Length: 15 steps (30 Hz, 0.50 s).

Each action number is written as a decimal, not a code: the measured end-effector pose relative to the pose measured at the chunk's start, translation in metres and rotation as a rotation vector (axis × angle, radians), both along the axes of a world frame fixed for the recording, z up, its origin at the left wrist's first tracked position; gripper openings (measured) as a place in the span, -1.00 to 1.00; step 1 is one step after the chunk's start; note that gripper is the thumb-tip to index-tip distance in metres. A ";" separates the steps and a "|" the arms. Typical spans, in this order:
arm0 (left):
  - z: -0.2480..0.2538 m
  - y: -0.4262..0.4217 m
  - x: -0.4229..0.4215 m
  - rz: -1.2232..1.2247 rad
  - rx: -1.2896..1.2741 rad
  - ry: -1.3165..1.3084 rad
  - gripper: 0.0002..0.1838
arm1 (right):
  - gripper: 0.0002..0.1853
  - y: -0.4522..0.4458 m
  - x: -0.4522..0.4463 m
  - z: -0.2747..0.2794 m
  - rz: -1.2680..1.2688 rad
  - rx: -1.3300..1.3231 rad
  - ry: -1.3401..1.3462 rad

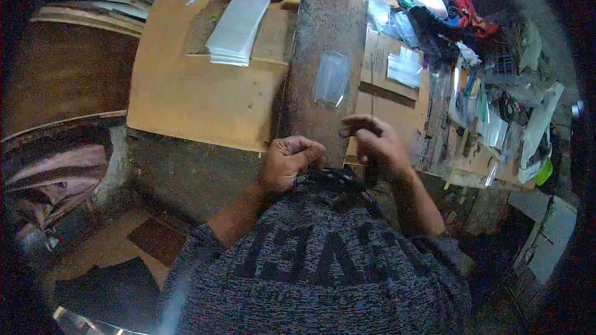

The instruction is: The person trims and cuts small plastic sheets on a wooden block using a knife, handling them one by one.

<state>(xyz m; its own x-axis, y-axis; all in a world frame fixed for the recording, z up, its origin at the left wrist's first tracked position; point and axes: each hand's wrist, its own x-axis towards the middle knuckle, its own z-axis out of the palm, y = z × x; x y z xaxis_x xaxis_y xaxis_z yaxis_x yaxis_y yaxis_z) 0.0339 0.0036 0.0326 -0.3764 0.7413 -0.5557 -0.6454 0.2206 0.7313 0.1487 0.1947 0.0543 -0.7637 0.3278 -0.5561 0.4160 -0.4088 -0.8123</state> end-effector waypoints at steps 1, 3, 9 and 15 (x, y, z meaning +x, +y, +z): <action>-0.002 0.002 -0.001 0.002 0.003 0.001 -0.85 | -0.68 -0.008 -0.003 -0.009 -0.004 0.003 0.088; -0.011 0.004 -0.003 -0.079 -0.040 0.035 -0.81 | -0.71 -0.014 -0.011 -0.018 -0.008 0.008 0.182; -0.046 -0.004 -0.003 -0.046 -0.050 0.119 -0.46 | -0.75 0.030 -0.053 -0.051 -0.025 0.453 -0.044; -0.045 -0.014 -0.005 -0.009 -0.132 0.081 -0.31 | -0.78 0.086 -0.082 -0.101 0.081 1.022 0.070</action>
